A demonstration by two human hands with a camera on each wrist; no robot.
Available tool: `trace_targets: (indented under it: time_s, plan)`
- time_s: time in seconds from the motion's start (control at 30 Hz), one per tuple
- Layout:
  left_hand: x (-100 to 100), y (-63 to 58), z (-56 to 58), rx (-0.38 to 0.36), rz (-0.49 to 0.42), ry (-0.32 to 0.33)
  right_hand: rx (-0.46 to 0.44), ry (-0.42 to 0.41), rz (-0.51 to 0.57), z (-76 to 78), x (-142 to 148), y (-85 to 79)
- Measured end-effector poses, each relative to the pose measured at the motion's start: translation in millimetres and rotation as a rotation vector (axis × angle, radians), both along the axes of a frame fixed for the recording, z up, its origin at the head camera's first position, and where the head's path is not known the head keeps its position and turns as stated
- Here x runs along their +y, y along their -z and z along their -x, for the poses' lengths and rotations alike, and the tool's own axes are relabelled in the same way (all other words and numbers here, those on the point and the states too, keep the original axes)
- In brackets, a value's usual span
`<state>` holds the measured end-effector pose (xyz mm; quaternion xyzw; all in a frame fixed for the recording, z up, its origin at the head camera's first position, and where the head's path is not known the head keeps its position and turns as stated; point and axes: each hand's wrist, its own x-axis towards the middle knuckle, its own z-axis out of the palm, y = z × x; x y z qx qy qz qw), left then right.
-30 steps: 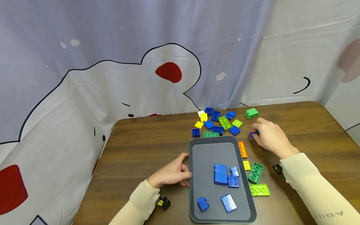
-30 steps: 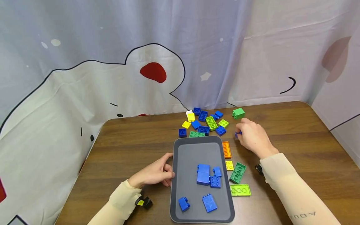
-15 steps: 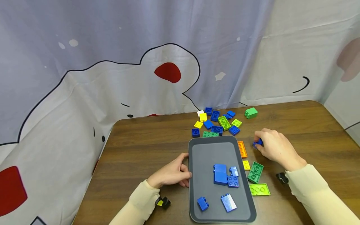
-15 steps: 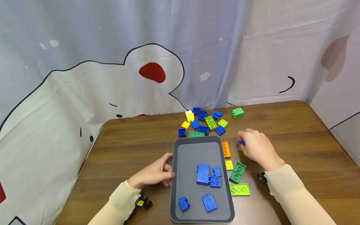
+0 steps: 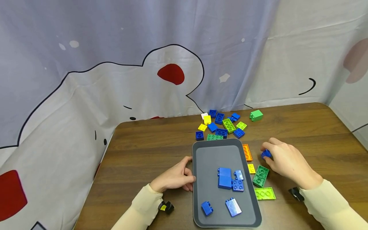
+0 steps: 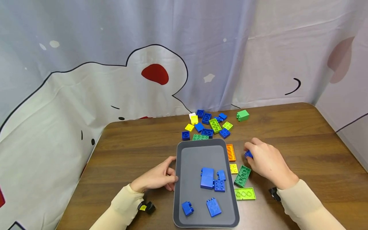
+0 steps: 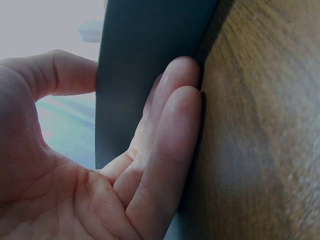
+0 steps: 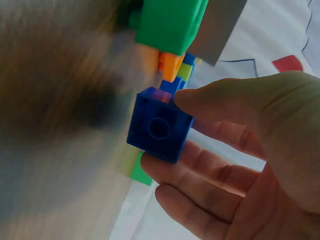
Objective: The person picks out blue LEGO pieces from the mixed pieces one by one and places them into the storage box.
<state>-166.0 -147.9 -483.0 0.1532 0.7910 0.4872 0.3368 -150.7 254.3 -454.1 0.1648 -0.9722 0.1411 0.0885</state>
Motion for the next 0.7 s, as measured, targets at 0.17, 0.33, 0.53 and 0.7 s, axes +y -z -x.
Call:
trace_targets:
  time_s: [0.17, 0.33, 0.53, 0.7]
  plan:
    - [0, 0.0, 0.7, -0.001, 0.008, 0.002, 0.114, -0.053, 0.044, -15.9, -7, -5.4]
    - [0, 0.0, 0.3, -0.005, 0.004, -0.002, 0.172, -0.112, 0.105, -33.8, -19, -13.9]
    - [0, 0.5, 0.4, -0.003, -0.002, 0.002, 0.198, -0.18, 0.169, -57.5, -32, -21.9]
    - [0, 1.5, 0.7, -0.003, 0.0, 0.0, 0.213, -0.27, 0.21, -75.8, -41, -23.1]
